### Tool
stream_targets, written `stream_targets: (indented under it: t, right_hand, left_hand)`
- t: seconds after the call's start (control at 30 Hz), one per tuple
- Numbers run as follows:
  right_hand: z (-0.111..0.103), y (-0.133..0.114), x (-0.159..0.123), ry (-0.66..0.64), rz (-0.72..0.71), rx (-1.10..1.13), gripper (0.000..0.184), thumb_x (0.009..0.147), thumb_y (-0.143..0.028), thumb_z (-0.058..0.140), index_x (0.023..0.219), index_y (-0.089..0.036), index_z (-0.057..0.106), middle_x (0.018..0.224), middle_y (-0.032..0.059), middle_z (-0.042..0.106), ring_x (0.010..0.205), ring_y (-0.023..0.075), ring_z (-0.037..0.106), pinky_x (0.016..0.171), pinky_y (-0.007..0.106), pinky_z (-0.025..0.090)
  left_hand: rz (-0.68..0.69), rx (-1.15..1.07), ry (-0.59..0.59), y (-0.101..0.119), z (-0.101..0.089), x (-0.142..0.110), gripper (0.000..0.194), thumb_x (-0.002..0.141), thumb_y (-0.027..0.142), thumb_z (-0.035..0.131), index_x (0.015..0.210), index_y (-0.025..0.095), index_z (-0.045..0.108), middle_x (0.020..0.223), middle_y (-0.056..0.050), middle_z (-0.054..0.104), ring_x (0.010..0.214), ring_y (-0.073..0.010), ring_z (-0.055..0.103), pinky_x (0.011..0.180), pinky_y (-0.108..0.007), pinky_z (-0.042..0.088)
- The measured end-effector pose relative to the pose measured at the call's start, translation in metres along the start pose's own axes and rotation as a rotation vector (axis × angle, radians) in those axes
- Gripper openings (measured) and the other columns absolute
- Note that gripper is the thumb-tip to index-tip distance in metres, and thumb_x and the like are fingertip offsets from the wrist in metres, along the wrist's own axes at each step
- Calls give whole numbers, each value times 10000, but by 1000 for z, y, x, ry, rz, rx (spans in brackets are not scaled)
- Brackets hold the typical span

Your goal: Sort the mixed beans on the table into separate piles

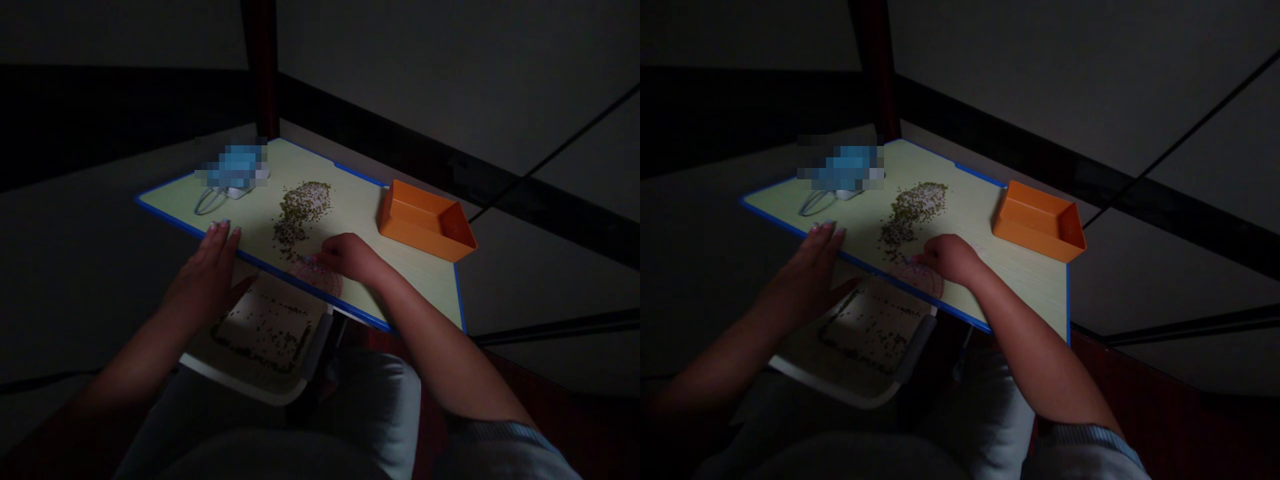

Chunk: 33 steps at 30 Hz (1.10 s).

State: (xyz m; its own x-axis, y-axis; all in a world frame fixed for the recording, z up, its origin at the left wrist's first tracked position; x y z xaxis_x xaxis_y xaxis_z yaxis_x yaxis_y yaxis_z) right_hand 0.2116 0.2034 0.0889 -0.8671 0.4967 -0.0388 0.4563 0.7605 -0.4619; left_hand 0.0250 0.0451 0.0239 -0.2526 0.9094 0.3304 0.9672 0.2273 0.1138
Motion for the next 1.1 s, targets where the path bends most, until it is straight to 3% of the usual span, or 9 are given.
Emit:
stream_targets:
  t: [0.4, 0.57, 1.1]
  right_hand:
    - [-2, -1, -3, 2, -5, 42, 362, 836, -376, 533, 547, -183, 432, 518, -53, 368, 531, 77, 286, 533, 274, 187]
    - [-2, -1, -4, 10, -22, 55, 359, 837, -349, 527, 540, -185, 411, 520, -55, 357, 540, 78, 279, 544, 279, 192]
    - [0, -1, -3, 49, -1, 58, 327, 848, -357, 511, 578, -176, 475, 545, -42, 405, 555, 84, 312, 551, 279, 193]
  left_hand:
    - [16, -19, 10, 0, 0, -1, 846, 825, 495, 466, 1469, 131, 55, 1562, -213, 113, 1448, -337, 85, 1117, -536, 282]
    - [22, -12, 11, -1, 1, 0, 829, 830, 505, 449, 1458, 80, 113, 1553, -235, 119, 1445, -348, 88, 1136, -516, 252]
    - [28, -21, 15, 1, 0, 1, 823, 830, 489, 461, 1456, 80, 117, 1552, -236, 127, 1447, -340, 80, 1148, -508, 230]
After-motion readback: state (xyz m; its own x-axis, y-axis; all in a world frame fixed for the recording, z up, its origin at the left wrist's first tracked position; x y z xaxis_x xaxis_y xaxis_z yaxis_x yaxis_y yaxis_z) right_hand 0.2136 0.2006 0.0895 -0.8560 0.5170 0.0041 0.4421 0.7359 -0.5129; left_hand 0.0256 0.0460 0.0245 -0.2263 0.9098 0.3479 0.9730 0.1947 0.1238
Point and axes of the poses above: each hand's wrist, its own x-axis towards the middle knuckle, its own z-axis out of the palm, y = z × x, the point moved 3 cm from there along x, towards the middle knuckle
